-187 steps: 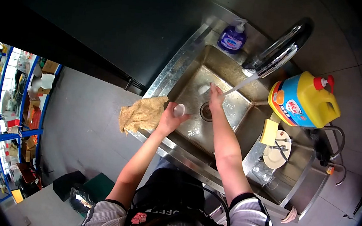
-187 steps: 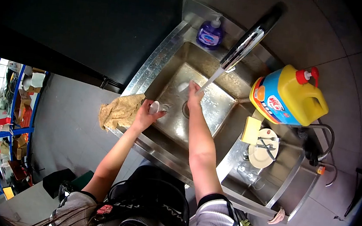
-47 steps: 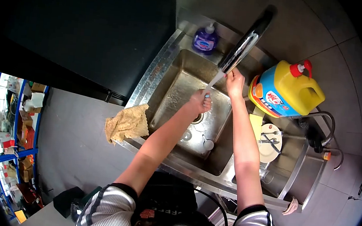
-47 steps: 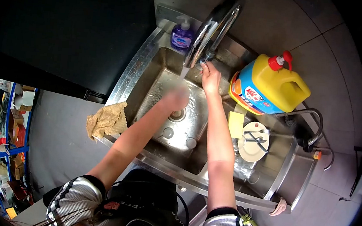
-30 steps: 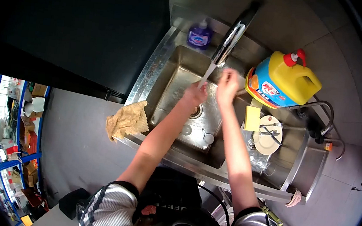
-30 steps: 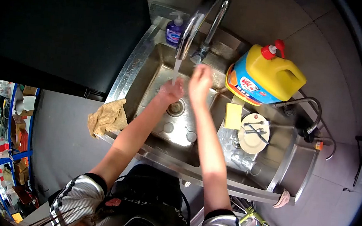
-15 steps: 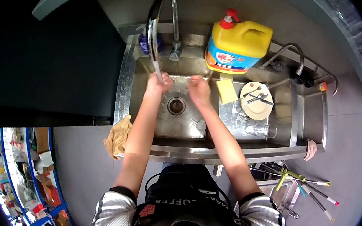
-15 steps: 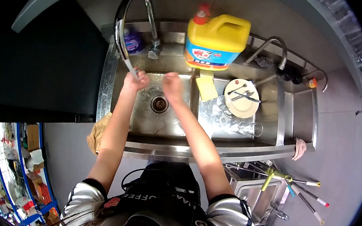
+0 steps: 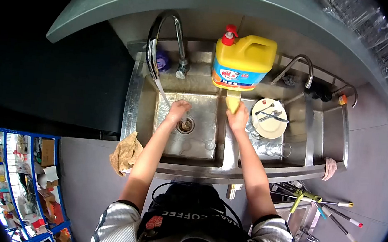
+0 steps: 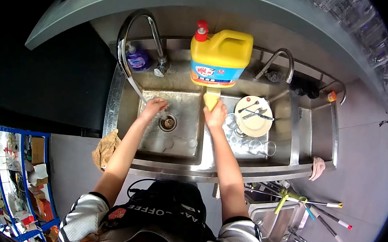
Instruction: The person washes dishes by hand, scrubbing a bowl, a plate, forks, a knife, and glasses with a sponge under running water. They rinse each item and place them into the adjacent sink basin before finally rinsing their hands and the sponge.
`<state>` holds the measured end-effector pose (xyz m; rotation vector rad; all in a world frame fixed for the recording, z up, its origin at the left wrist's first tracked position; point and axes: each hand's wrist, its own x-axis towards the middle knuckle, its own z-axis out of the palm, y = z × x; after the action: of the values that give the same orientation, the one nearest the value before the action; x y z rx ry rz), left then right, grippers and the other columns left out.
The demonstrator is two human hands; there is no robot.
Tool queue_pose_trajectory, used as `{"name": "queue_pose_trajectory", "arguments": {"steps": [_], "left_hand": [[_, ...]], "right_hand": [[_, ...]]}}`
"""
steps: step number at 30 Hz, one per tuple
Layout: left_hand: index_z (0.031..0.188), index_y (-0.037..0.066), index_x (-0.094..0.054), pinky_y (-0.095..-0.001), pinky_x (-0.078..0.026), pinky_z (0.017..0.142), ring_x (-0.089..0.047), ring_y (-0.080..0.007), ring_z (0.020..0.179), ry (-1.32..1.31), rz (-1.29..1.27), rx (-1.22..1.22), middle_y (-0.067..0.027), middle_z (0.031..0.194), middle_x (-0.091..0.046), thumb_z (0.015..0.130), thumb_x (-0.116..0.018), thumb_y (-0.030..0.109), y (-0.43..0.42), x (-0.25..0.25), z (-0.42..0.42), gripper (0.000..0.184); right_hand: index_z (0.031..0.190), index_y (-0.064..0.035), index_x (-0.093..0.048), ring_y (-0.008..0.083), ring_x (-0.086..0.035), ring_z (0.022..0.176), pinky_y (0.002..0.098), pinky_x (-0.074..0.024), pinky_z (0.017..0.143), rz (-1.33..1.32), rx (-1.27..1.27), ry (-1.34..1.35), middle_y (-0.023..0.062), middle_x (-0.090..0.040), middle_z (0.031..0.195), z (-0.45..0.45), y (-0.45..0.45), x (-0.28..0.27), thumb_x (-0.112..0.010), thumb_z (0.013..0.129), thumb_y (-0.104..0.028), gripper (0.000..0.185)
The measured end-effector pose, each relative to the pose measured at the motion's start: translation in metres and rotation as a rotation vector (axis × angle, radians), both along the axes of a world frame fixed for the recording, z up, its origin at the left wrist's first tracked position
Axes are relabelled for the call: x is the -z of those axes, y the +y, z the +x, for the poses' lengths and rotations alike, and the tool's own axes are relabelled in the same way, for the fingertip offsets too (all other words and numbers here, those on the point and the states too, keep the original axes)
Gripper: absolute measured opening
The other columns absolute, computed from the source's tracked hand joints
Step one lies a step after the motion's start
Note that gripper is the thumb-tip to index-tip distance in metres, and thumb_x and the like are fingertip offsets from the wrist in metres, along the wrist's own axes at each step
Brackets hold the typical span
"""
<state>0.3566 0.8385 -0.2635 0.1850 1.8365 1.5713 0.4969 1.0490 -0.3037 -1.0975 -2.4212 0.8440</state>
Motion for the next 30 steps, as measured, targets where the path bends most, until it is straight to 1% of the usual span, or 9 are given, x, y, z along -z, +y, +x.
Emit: {"name": "queue_pose_trajectory", "arguments": {"steps": [2,5,9,11,13,19,21,24,30], "left_hand": [[0.079,0.001,-0.058,-0.0236,-0.041,0.059,-0.050,-0.0090,0.064,0.207,0.013,0.042,-0.0019,0.069,-0.057,0.079,-0.055,0.013,0.012,-0.007,-0.003,0.012],[0.079,-0.001,-0.057,-0.0271,-0.042,0.056,-0.050,-0.0101,0.060,0.578,0.048,0.068,-0.0052,0.063,-0.057,0.079,-0.054,0.016,0.044,-0.045,-0.023,0.017],[0.079,0.001,-0.060,-0.0334,-0.044,0.061,-0.059,-0.0253,0.066,0.726,0.068,-0.001,-0.0143,0.067,-0.059,0.077,-0.055,0.029,0.113,-0.150,-0.055,0.029],[0.070,0.000,-0.058,-0.0282,-0.042,0.055,-0.057,-0.0171,0.059,0.927,0.045,-0.087,-0.0095,0.063,-0.059,0.078,-0.058,0.035,0.149,-0.187,-0.070,0.035],[0.074,0.002,-0.060,-0.0310,-0.044,0.057,-0.058,-0.0232,0.061,0.950,-0.020,-0.089,-0.0117,0.067,-0.060,0.075,-0.059,0.039,0.177,-0.192,-0.091,0.037],[0.084,0.007,-0.063,-0.0346,-0.045,0.063,-0.059,-0.0251,0.072,1.626,-0.167,-0.059,-0.0113,0.076,-0.062,0.078,-0.055,0.035,0.170,-0.171,-0.111,0.030],[0.074,0.005,-0.061,-0.0330,-0.043,0.057,-0.057,-0.0208,0.060,0.541,0.156,-0.177,-0.0095,0.061,-0.058,0.080,-0.053,0.033,0.117,-0.186,-0.058,0.030],[0.055,0.002,-0.052,-0.0259,-0.034,0.047,-0.044,-0.0077,0.050,0.386,0.122,-0.165,-0.0007,0.049,-0.048,0.081,-0.052,0.023,0.035,-0.125,-0.009,0.033],[0.055,0.006,-0.048,-0.0215,-0.029,0.046,-0.037,-0.0066,0.047,0.014,0.010,-0.553,0.0019,0.051,-0.044,0.082,-0.052,0.017,-0.088,-0.035,0.036,0.030]], "right_hand": [[0.113,-0.0016,-0.042,0.0216,-0.055,0.083,0.0333,-0.0442,0.073,-0.583,0.093,0.299,0.0146,-0.057,0.087,0.002,0.000,-0.029,-0.064,0.070,-0.020,0.052],[0.114,-0.0001,-0.043,0.0219,-0.053,0.096,0.0319,-0.0407,0.085,-1.337,0.002,0.935,0.0137,-0.055,0.102,-0.003,0.006,-0.083,-0.046,0.083,-0.027,0.041],[0.112,-0.0048,-0.046,0.0241,-0.051,0.098,0.0380,-0.0401,0.087,-1.824,-0.212,1.077,0.0129,-0.052,0.109,-0.026,0.007,-0.174,-0.036,0.087,-0.033,0.039],[0.114,-0.0053,-0.046,0.0280,-0.050,0.100,0.0436,-0.0380,0.088,-1.859,-0.304,1.091,0.0139,-0.052,0.110,-0.050,0.014,-0.188,-0.038,0.087,-0.037,0.042],[0.117,-0.0049,-0.043,0.0329,-0.049,0.100,0.0483,-0.0361,0.088,-1.855,-0.325,1.070,0.0149,-0.051,0.110,-0.072,0.020,-0.199,-0.038,0.087,-0.040,0.046],[0.117,-0.0008,-0.039,0.0307,-0.049,0.102,0.0381,-0.0400,0.087,-1.824,-0.274,0.943,0.0190,-0.050,0.109,-0.072,0.020,-0.199,-0.049,0.082,-0.016,0.040],[0.118,-0.0023,-0.038,0.0283,-0.050,0.101,0.0362,-0.0414,0.085,-1.702,-0.383,0.917,0.0172,-0.051,0.108,-0.058,-0.003,-0.184,-0.051,0.078,-0.011,0.043],[0.120,-0.0068,-0.038,0.0236,-0.053,0.098,0.0329,-0.0425,0.084,-1.682,-0.468,0.641,0.0133,-0.054,0.108,-0.051,-0.046,-0.152,-0.054,0.075,-0.008,0.048],[0.098,-0.0129,-0.053,0.0202,-0.055,0.078,0.0393,-0.0454,0.066,-2.013,-0.366,0.107,-0.0004,-0.058,0.088,-0.122,-0.132,-0.065,-0.061,0.076,-0.038,0.034]]}}
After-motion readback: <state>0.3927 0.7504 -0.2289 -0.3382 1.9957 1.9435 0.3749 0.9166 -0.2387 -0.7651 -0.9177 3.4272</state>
